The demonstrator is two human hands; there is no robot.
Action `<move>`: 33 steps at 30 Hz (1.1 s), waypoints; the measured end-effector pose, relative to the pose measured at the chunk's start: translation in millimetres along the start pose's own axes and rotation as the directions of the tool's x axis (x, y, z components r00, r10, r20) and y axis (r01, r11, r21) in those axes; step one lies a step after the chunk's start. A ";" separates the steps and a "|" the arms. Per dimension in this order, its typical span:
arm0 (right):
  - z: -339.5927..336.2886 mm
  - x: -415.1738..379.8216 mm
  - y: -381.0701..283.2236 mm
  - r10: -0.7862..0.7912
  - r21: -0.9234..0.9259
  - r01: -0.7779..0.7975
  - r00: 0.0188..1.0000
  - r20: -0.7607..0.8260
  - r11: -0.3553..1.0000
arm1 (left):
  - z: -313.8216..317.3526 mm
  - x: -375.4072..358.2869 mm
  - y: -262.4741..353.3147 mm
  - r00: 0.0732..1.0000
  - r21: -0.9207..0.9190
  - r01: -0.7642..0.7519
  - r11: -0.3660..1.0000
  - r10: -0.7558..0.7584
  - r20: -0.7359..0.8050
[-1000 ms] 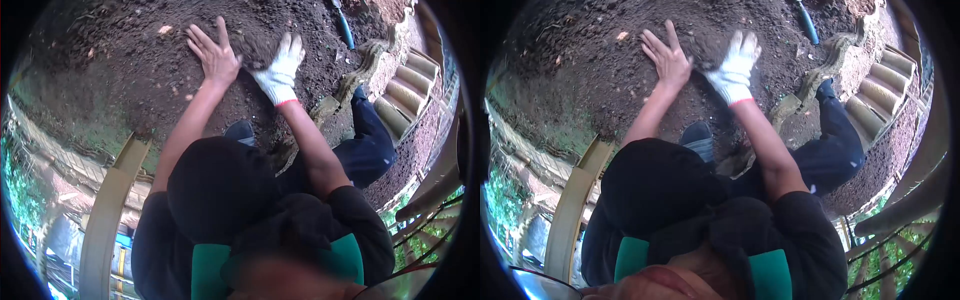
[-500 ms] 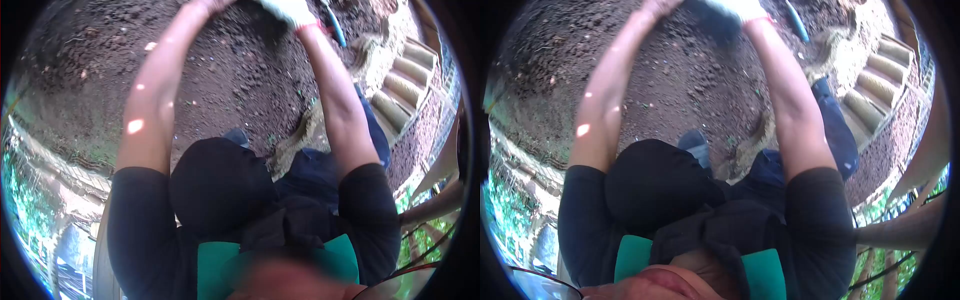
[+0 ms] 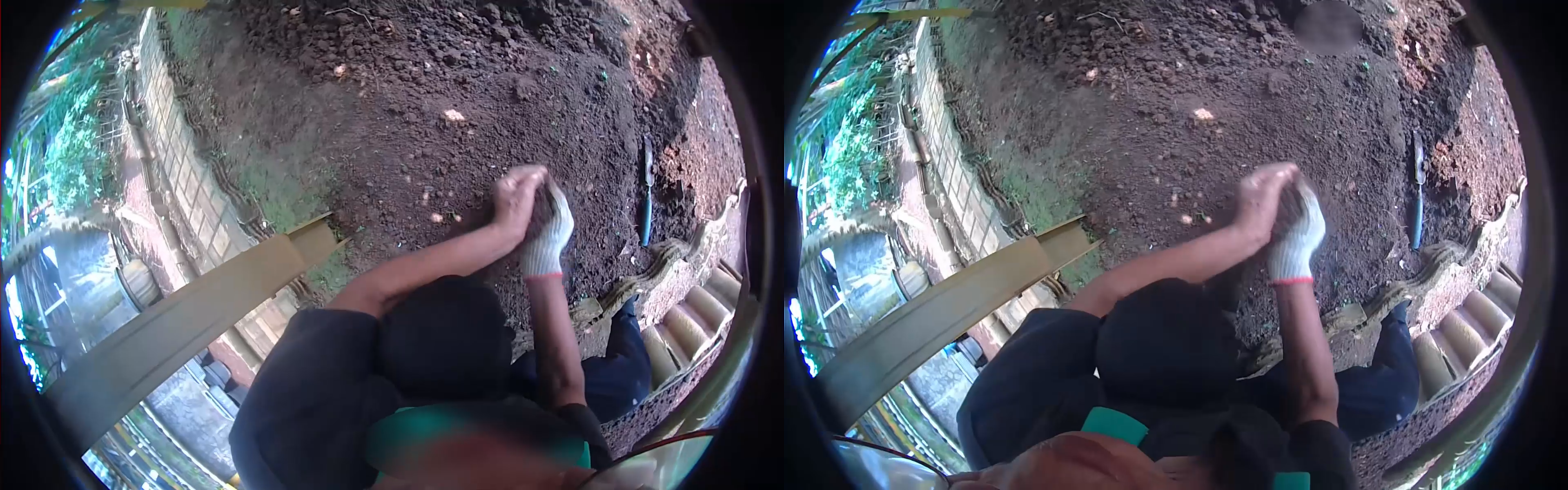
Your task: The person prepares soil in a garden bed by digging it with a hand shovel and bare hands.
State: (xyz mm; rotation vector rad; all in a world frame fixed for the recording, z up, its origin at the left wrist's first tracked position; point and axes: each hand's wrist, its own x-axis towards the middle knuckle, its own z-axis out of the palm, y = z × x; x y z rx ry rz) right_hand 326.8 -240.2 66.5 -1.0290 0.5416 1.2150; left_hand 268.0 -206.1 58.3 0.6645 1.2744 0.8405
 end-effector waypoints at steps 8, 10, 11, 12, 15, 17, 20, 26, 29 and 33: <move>320.4 -23.5 7.0 -0.180 -0.187 0.534 0.561 0.808 0.824 | -132.5 82.5 317.1 0.625 -0.077 -0.704 0.706 0.564 -0.539; 284.5 -32.3 -8.8 -0.310 -0.369 0.782 0.561 0.768 0.502 | -119.2 44.4 299.7 0.660 0.043 -0.590 0.806 0.513 -0.549; 256.3 -35.2 -17.0 -0.385 -0.470 0.826 0.562 0.732 0.311 | -135.2 41.7 266.1 0.607 0.404 -0.537 0.741 0.672 -0.425; 195.0 -23.5 -6.6 -0.428 -0.480 0.877 0.435 0.792 0.005 | -164.6 42.4 213.7 0.585 0.706 -0.438 0.557 0.773 -0.247; -5.6 -36.4 7.2 -0.083 -0.300 0.720 0.322 0.943 -0.626 | -205.0 -29.4 45.4 0.742 0.898 -0.437 0.045 0.583 0.332; -86.3 -69.4 12.4 0.349 -0.063 0.819 0.311 0.884 -0.570 | -210.5 -72.6 5.7 0.724 0.781 -0.624 -0.025 0.356 0.591; -142.5 -27.8 3.7 0.539 0.167 0.898 0.089 0.837 -0.407 | -197.2 -78.3 -12.9 0.601 0.599 -0.780 -0.179 0.052 0.798; -79.5 21.9 -40.4 0.117 -0.104 0.555 0.349 0.930 -0.825 | -157.6 -3.6 -28.8 0.519 0.544 -0.795 -0.268 0.164 0.839; -68.5 -3.8 -65.5 -0.274 -0.422 0.425 0.366 0.889 -0.801 | -156.8 5.8 -21.3 0.439 0.502 -0.828 -0.251 0.269 0.857; -142.6 -9.8 -57.9 -0.801 -0.912 0.130 0.440 0.405 -0.389 | -199.6 -52.0 4.2 0.626 0.686 -0.699 -0.202 0.292 0.723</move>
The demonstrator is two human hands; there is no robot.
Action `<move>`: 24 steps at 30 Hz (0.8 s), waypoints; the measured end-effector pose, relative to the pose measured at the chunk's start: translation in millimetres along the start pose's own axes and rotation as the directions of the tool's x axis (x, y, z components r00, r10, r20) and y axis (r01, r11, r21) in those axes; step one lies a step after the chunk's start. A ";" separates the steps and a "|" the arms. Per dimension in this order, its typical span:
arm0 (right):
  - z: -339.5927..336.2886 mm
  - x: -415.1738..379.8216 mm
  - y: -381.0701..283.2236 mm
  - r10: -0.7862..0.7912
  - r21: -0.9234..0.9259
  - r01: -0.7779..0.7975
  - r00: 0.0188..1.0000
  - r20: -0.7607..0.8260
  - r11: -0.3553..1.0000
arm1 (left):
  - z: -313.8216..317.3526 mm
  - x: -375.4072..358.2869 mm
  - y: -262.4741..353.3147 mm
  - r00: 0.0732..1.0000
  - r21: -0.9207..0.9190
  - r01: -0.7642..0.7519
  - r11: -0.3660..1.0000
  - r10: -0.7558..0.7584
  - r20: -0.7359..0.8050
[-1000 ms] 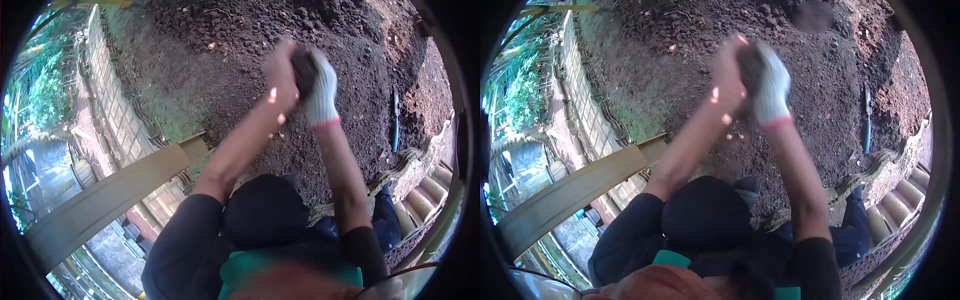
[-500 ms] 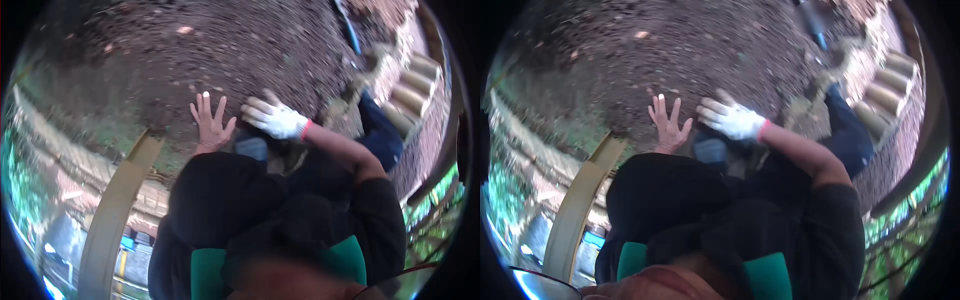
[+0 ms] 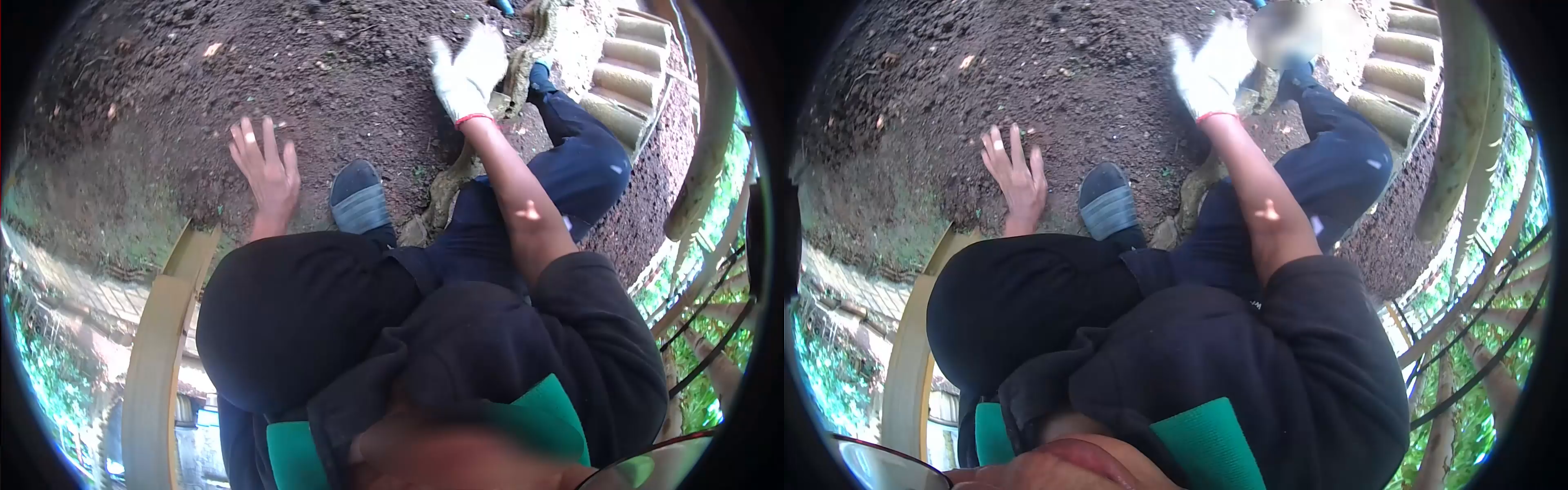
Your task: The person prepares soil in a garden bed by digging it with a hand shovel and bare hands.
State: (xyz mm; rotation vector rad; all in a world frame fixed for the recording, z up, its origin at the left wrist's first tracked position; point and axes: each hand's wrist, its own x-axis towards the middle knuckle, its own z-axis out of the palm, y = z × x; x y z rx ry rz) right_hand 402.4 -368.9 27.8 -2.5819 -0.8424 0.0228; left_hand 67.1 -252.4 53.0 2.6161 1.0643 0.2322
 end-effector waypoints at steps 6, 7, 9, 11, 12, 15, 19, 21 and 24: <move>59.6 3.4 -42.1 0.121 -0.070 -0.126 0.990 -0.068 0.990 | -4.1 -139.8 -6.9 0.974 0.089 0.101 0.991 -0.116 0.194; 63.4 3.5 -61.1 0.056 0.001 -0.056 0.995 -0.085 0.998 | -8.0 -140.7 -4.5 0.974 0.092 0.106 0.990 -0.122 0.192; 38.4 5.0 -98.2 -0.096 0.147 0.085 0.993 0.069 0.985 | -7.4 -137.7 0.6 0.974 0.097 0.123 0.988 -0.139 0.178; 7.3 -0.6 -125.9 -0.401 0.015 0.406 0.894 0.198 0.914 | -4.4 -142.1 -3.6 0.979 0.100 0.115 0.988 -0.130 0.158; 9.0 -3.0 -124.5 -0.524 0.038 0.529 0.823 0.218 0.848 | -3.4 -142.2 -4.5 0.981 0.110 0.106 0.988 -0.122 0.154; 31.1 16.5 -97.1 -0.790 0.089 0.785 0.611 0.058 0.614 | -2.1 -142.1 -5.4 0.984 0.116 0.094 0.989 -0.110 0.137; 37.2 43.8 -68.3 -0.385 0.159 0.384 0.922 -0.027 0.909 | -3.9 -143.3 -4.6 0.988 0.106 0.091 0.990 -0.103 0.116; 35.1 43.1 -50.1 -0.161 0.150 0.177 0.981 -0.112 0.973 | -2.1 -141.5 -5.2 0.991 0.109 0.081 0.991 -0.091 0.093; 4.1 -0.1 -48.6 0.171 0.059 -0.170 0.985 -0.004 0.984 | -0.7 -142.0 -6.0 0.994 0.114 0.071 0.991 -0.080 0.079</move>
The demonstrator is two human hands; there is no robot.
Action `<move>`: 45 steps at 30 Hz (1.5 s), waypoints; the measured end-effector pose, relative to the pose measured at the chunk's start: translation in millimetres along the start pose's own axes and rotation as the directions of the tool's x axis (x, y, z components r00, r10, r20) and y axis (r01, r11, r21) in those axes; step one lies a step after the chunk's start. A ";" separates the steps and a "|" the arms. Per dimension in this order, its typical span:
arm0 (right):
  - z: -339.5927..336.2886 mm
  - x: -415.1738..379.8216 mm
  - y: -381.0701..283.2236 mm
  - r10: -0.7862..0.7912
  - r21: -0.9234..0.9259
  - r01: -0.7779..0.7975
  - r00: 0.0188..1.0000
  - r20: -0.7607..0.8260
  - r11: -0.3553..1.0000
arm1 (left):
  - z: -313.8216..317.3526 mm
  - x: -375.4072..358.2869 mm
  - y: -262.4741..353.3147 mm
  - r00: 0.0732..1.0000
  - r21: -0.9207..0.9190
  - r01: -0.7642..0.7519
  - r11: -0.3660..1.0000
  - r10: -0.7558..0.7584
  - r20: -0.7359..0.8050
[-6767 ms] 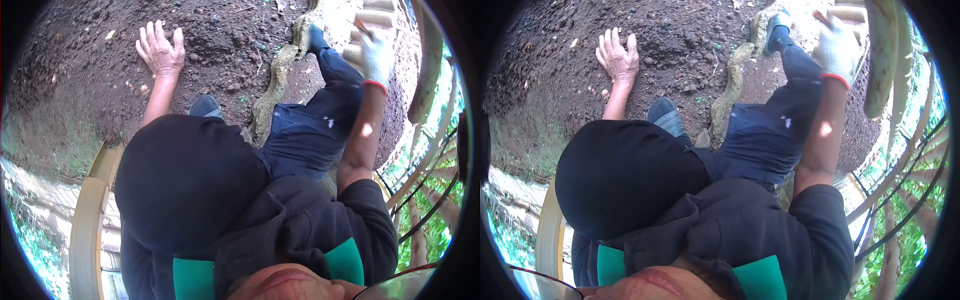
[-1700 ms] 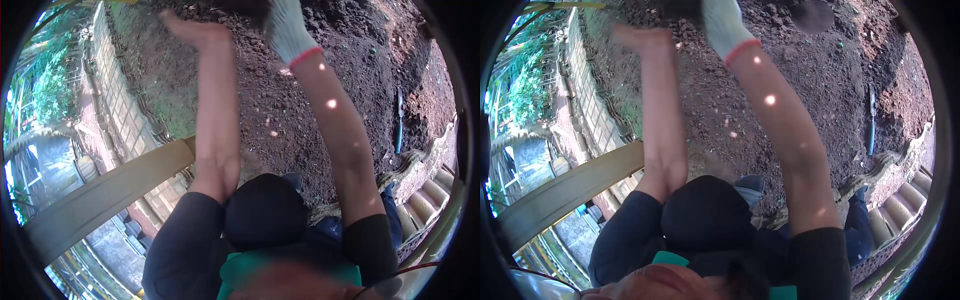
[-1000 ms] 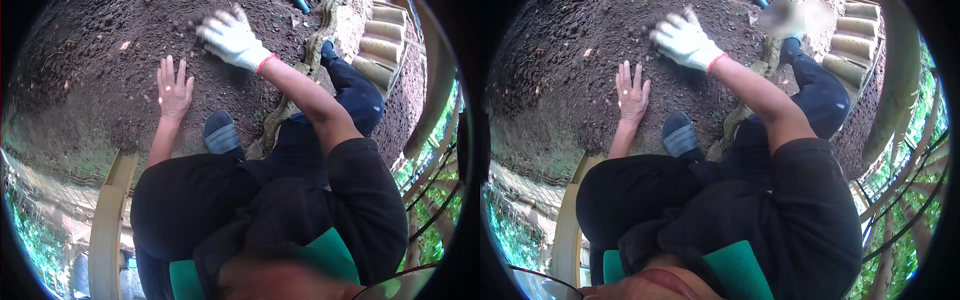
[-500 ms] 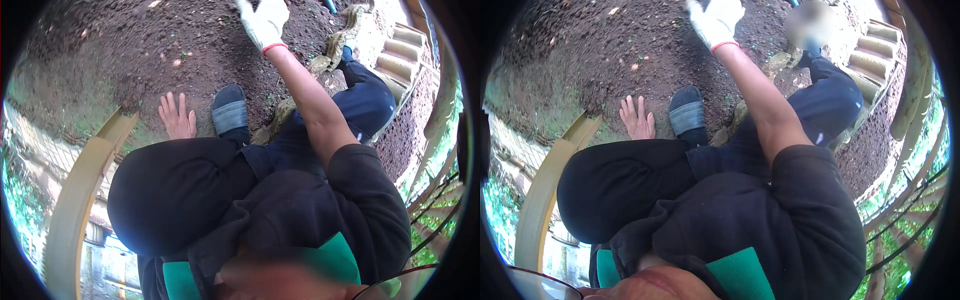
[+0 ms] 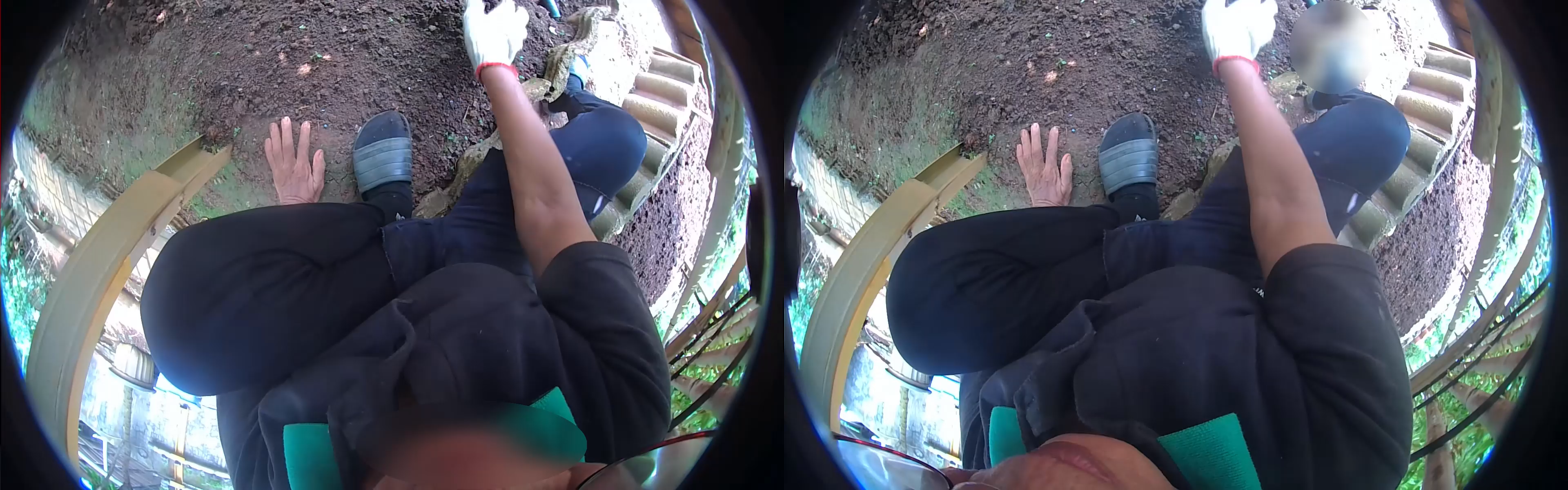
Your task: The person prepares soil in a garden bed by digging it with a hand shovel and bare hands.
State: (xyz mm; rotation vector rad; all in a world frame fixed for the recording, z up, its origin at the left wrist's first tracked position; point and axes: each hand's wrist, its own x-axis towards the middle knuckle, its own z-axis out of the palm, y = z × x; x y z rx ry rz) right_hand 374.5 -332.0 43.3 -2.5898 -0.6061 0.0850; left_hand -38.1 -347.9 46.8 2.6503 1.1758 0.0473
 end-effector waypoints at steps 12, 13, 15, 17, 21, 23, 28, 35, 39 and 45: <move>-6.8 -98.6 -68.6 -0.765 0.272 0.715 0.609 0.210 0.644 | 3.8 0.3 -2.0 0.997 -0.003 -0.037 0.999 0.037 -0.074; -5.3 -105.1 -80.2 -0.832 0.317 0.770 0.501 0.237 0.554 | 4.7 -0.1 -2.3 0.996 0.004 -0.041 0.999 0.042 -0.084; -3.5 -134.6 -96.8 -0.907 0.284 0.875 0.316 0.277 0.392 | 5.9 -0.2 -1.7 0.997 -0.014 -0.026 1.000 0.025 -0.076; 35.1 -162.8 -94.7 -0.959 0.392 0.897 0.102 0.263 0.203 | 3.4 1.4 -0.6 0.998 -0.047 -0.002 0.999 -0.001 -0.067; 29.5 -122.8 -96.3 -0.971 0.359 0.926 0.032 0.238 0.118 | 2.2 -1.7 -3.7 0.998 -0.068 -0.022 0.997 0.018 -0.064; 14.9 -71.4 -95.5 -0.924 0.330 0.886 0.224 0.310 0.325 | -4.0 -1.3 -2.0 0.999 -0.070 -0.008 0.998 0.004 -0.055; 0.4 35.1 -59.5 -0.825 0.107 0.822 0.541 0.163 0.560 | -7.1 -1.5 -1.0 0.997 -0.067 -0.044 0.997 0.040 -0.067; -38.7 141.2 32.1 -0.302 -0.332 0.388 0.910 0.282 0.860 | 35.6 0.4 -35.9 0.952 0.278 -0.164 0.946 0.225 -0.205; 14.9 182.6 87.1 -0.150 -0.104 0.187 0.946 0.289 0.977 | 30.6 14.0 -28.6 0.974 0.197 -0.115 0.974 0.149 -0.170; -3.7 167.9 59.0 -0.130 -0.387 0.125 0.991 0.013 0.913 | 22.4 22.4 -17.5 0.987 0.148 -0.101 0.984 0.117 -0.109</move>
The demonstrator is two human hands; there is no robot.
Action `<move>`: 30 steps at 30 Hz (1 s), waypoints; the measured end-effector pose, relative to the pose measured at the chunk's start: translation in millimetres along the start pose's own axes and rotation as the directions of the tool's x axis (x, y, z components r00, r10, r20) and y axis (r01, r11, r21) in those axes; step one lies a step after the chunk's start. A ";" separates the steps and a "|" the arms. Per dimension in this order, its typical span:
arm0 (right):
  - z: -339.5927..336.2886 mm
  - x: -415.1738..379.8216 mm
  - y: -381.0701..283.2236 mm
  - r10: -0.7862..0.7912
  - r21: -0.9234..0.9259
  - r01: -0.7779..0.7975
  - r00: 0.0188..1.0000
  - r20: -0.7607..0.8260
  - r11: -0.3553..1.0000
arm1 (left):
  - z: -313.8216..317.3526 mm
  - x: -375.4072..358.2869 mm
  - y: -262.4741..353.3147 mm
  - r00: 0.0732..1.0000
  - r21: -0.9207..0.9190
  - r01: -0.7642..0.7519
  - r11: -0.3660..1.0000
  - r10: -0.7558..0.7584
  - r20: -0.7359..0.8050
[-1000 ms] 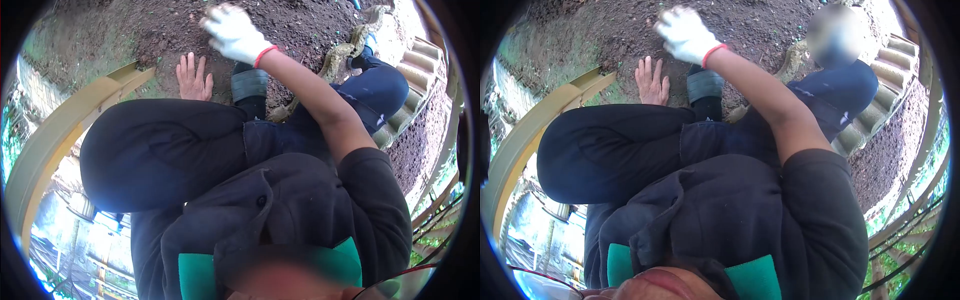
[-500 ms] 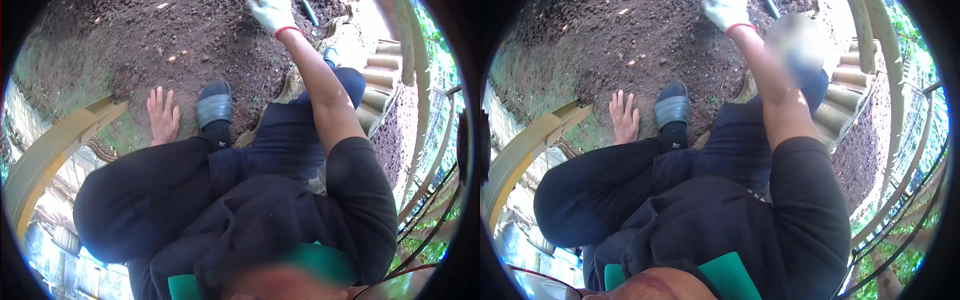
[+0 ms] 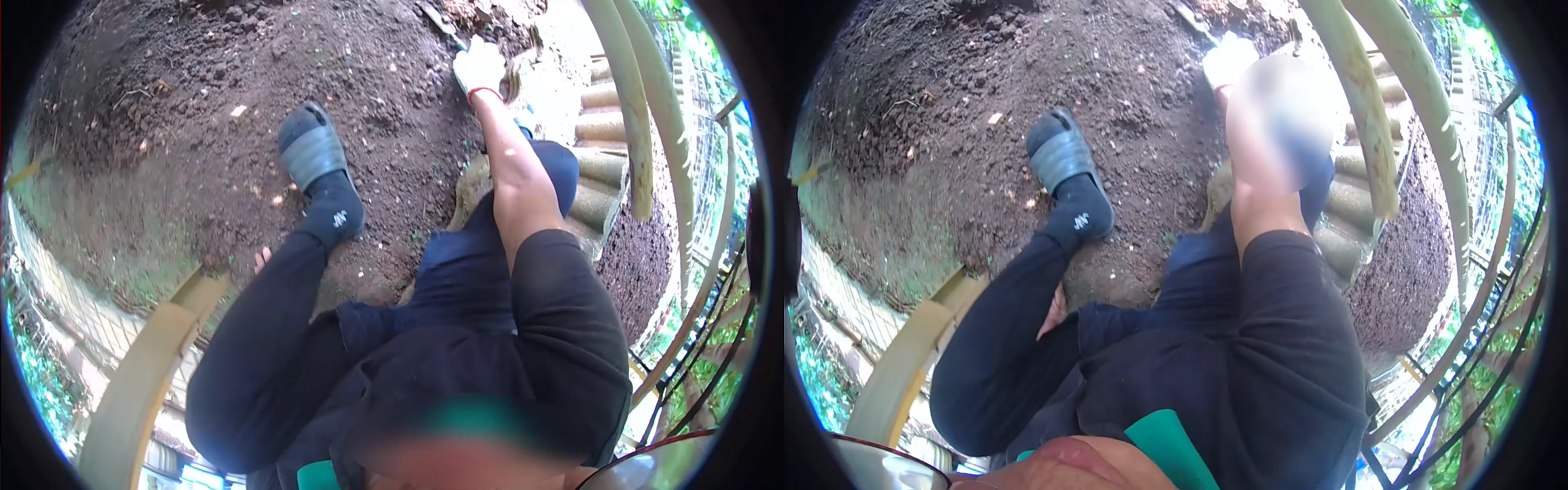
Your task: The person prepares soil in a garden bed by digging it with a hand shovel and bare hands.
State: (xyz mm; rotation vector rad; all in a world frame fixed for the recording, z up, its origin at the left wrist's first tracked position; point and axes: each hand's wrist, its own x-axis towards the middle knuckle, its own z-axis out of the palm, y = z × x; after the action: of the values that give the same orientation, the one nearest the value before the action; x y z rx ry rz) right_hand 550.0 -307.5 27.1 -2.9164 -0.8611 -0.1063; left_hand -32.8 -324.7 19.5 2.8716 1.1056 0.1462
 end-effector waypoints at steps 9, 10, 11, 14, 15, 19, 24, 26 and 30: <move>-7.3 49.9 -19.9 -0.097 0.257 0.055 0.984 0.152 0.965 | -0.8 2.2 4.5 0.997 -0.019 0.069 0.997 -0.070 -0.024; -10.8 54.3 -24.5 -0.149 0.268 0.113 0.982 0.118 0.957 | 0.6 4.0 4.6 0.997 -0.016 0.075 0.997 -0.076 -0.032; -10.1 52.7 -30.6 -0.120 0.191 0.082 0.973 0.199 0.978 | 0.9 3.7 5.1 0.996 -0.016 0.079 0.997 -0.080 -0.036; -7.5 27.1 -36.7 -0.015 0.085 -0.009 0.961 0.277 0.996 | 1.9 8.5 5.9 0.994 -0.016 0.095 0.995 -0.095 -0.052; -7.9 20.2 -32.5 -0.021 0.051 0.007 0.959 0.281 0.999 | 2.0 10.7 6.9 0.993 -0.020 0.101 0.995 -0.102 -0.057; 1.5 22.1 -18.5 -0.037 -0.022 0.045 0.958 0.286 0.999 | 1.1 15.4 5.1 0.990 -0.028 0.132 0.991 -0.134 -0.048; 4.9 52.9 -33.7 -0.027 -0.247 0.124 0.931 0.363 0.961 | 0.6 10.6 1.5 0.984 -0.039 0.174 0.984 -0.175 -0.039; 2.7 50.3 -38.0 -0.013 -0.276 0.123 0.929 0.370 0.953 | 3.2 8.8 -4.4 0.983 -0.041 0.178 0.983 -0.180 -0.042; 0.8 14.7 -37.0 0.001 0.063 -0.025 0.936 0.353 0.998 | 0.7 6.8 3.2 0.977 -0.045 0.205 0.978 -0.207 -0.044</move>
State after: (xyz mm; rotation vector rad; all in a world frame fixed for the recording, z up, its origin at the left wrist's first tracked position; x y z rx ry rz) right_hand 542.2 -268.6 30.5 -2.9220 -0.8682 0.4537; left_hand -25.6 -322.5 19.6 2.7102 1.3833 0.2254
